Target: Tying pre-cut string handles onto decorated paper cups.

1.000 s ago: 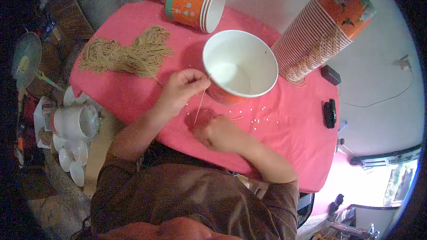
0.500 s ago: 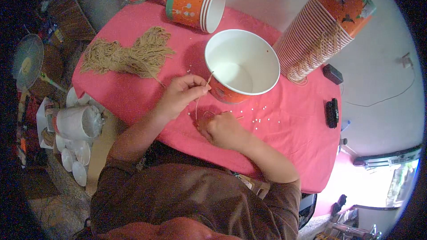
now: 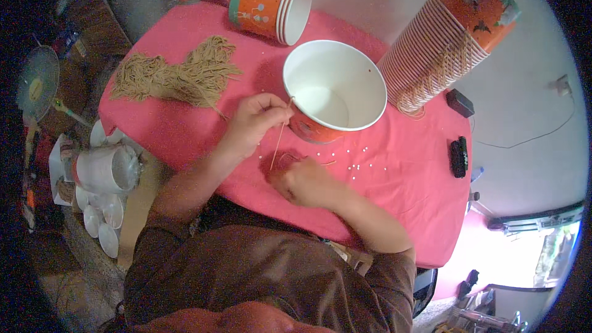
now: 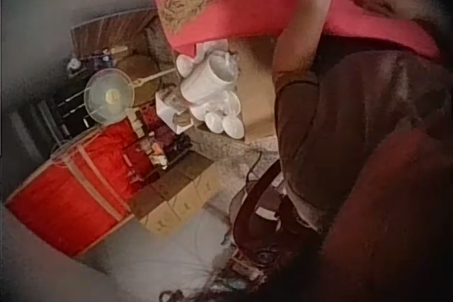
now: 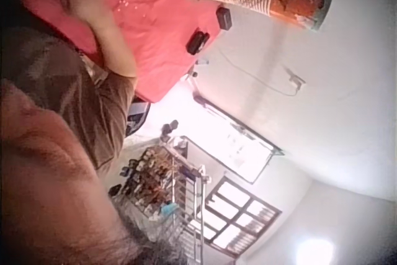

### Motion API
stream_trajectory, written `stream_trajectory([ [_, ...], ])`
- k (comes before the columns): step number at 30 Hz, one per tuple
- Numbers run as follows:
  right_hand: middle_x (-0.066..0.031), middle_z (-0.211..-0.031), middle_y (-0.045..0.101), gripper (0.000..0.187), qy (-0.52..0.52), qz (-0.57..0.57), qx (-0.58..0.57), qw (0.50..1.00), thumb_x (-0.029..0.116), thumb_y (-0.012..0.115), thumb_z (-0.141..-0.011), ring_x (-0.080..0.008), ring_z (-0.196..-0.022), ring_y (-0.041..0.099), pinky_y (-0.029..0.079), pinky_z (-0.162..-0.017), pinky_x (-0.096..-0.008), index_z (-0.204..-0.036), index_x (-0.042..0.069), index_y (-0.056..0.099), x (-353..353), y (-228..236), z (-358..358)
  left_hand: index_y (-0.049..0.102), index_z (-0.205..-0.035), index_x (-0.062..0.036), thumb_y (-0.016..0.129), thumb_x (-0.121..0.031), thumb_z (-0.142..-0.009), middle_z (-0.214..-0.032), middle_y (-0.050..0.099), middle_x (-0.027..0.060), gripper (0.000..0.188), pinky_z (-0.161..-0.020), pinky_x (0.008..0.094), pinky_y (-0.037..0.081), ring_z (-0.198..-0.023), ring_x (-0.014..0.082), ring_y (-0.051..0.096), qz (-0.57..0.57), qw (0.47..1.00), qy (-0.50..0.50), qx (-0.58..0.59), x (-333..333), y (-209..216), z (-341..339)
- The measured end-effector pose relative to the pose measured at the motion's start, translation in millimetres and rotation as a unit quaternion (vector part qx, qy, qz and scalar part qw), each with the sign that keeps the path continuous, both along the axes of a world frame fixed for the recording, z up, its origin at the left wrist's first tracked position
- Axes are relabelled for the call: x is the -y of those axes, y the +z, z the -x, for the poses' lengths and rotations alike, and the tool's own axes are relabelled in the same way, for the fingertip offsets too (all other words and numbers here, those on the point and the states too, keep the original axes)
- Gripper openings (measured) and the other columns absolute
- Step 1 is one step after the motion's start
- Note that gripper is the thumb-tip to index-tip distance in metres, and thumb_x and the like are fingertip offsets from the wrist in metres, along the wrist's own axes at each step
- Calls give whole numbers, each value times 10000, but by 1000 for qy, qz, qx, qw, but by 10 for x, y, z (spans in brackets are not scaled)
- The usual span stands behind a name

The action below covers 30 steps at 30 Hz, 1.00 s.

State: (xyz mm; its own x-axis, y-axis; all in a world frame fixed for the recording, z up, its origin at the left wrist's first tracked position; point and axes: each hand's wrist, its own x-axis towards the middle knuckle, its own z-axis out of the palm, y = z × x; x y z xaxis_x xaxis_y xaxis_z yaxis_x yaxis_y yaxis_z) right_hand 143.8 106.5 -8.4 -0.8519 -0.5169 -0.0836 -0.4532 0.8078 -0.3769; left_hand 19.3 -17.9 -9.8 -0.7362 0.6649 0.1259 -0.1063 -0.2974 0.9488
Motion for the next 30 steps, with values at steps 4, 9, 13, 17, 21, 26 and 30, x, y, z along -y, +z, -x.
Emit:
stream_trajectory([
  [4, -105, -681, 571, 102, 43, 87, -23, 995, 99, 597, -794, -308, -641, 587, 444, -554, -442, -722, 70, 531, 61, -102, -25, 652, -808, 18, 653, -70, -828, -751, 653, 17, 90, -589, 237, 464, -663, 68, 576, 38, 995, 30, -85, -20, 125, 72],
  [9, -104, -712, 596, 84, 69, 71, -15, 995, 128, 606, -811, -314, -676, 605, 463, -562, -448, -757, 73, 572, 63, -164, 20, 650, -786, 19, 668, -77, -807, -742, 655, 13, 100, -542, 238, 448, -629, 52, 561, 70, 976, 74, -190, -82, 178, 67],
  [13, -126, -690, 602, 101, 37, 76, -74, 994, 154, 602, -841, -324, -660, 614, 468, -552, -456, -786, 71, 591, 73, -128, 18, 657, -849, 15, 633, -69, -843, -767, 662, 26, 87, -571, 224, 443, -649, 49, 553, 68, 982, 45, -173, -67, 129, 77],
  [17, -154, -663, 599, 129, 3, 81, -34, 996, 168, 593, -826, -351, -656, 616, 478, -584, -471, -772, 52, 584, 66, -52, 3, 663, -947, -1, 584, -118, -900, -822, 662, 34, 148, -641, 221, 438, -694, 56, 539, 19, 998, -61, -6, -4, 97, 50],
  [21, -170, -698, 616, 135, -3, 89, -30, 996, 154, 586, -801, -370, -724, 625, 489, -642, -494, -753, 29, 572, 76, -54, 5, 626, -894, -18, 580, -157, -900, -836, 635, 50, 146, -675, 233, 435, -723, 98, 538, 9, 994, -66, 82, -45, 60, 65],
  [26, -172, -706, 619, 124, -16, 87, -19, 996, 149, 587, -798, -379, -713, 621, 488, -649, -504, -757, 32, 571, 102, -37, -5, 640, -851, -44, 612, -122, -877, -741, 591, -3, 87, -570, 217, 360, -622, 49, 482, -58, 981, -93, 159, -88, 0, 69],
  [30, -173, -685, 608, 117, -23, 75, 19, 997, 148, 592, -790, -389, -700, 616, 488, -650, -510, -764, 36, 566, 106, -51, -27, 633, -835, -43, 625, -100, -862, -720, 575, -11, 64, -562, 208, 351, -607, 45, 474, -69, 987, -75, 125, -130, -14, 65],
])
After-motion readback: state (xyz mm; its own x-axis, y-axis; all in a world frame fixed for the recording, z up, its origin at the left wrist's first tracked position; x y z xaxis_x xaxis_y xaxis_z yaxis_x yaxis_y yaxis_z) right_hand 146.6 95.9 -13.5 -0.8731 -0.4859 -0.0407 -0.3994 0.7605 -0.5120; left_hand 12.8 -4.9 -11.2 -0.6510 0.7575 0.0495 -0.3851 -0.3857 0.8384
